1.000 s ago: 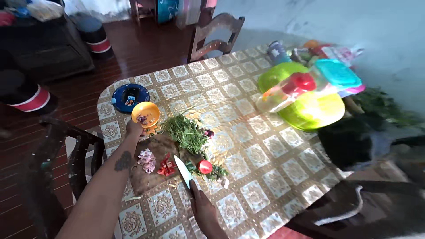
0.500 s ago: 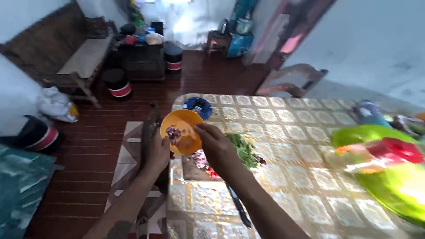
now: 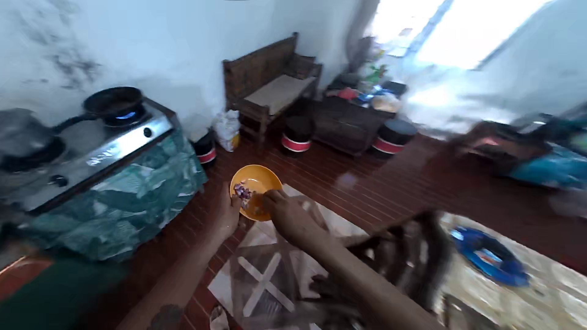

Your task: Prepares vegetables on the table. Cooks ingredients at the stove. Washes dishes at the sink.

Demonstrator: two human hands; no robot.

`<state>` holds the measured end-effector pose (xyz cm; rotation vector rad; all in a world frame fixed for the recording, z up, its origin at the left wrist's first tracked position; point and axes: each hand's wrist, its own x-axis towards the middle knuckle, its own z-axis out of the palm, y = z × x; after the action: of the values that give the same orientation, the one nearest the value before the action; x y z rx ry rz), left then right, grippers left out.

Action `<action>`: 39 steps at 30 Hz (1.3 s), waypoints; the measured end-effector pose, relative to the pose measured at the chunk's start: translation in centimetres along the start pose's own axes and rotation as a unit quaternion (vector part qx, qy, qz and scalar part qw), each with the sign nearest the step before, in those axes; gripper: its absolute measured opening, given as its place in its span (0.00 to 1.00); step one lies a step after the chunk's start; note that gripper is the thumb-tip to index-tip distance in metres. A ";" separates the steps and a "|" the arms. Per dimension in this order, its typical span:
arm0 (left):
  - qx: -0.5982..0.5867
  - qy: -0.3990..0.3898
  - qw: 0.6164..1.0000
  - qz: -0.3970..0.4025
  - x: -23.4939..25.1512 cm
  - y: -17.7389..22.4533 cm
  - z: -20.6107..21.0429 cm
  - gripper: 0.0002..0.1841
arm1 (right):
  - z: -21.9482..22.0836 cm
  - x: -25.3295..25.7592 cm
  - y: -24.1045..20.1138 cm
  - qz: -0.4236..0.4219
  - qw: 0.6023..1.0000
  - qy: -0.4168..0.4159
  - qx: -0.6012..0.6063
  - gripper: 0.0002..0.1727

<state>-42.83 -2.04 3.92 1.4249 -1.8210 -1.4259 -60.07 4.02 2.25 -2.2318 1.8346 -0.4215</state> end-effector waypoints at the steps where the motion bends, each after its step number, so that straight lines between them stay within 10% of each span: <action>1: -0.003 0.017 1.000 -0.014 0.4 -0.8 -3.1 0.23 | 0.5 2.9 -1.9 -0.018 0.999 -0.022 0.021 0.21; 13: -0.150 0.209 0.962 -0.089 9.9 -6.6 -26.8 0.20 | 5.3 31.3 -14.5 -0.262 0.954 -0.119 0.083 0.28; 29: -0.177 0.384 0.896 -0.135 40.4 -8.3 -51.5 0.18 | 7.6 81.4 -14.7 -0.573 0.786 -0.217 0.081 0.12; 39: -0.059 0.500 0.839 -0.207 52.1 -12.8 -59.9 0.24 | 12.2 97.5 -16.7 -0.657 0.741 -0.141 0.005 0.10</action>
<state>-8.95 -74.97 2.54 2.0215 -0.7694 -0.6400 -22.97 -88.42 4.44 -2.9695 -0.1575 -0.2248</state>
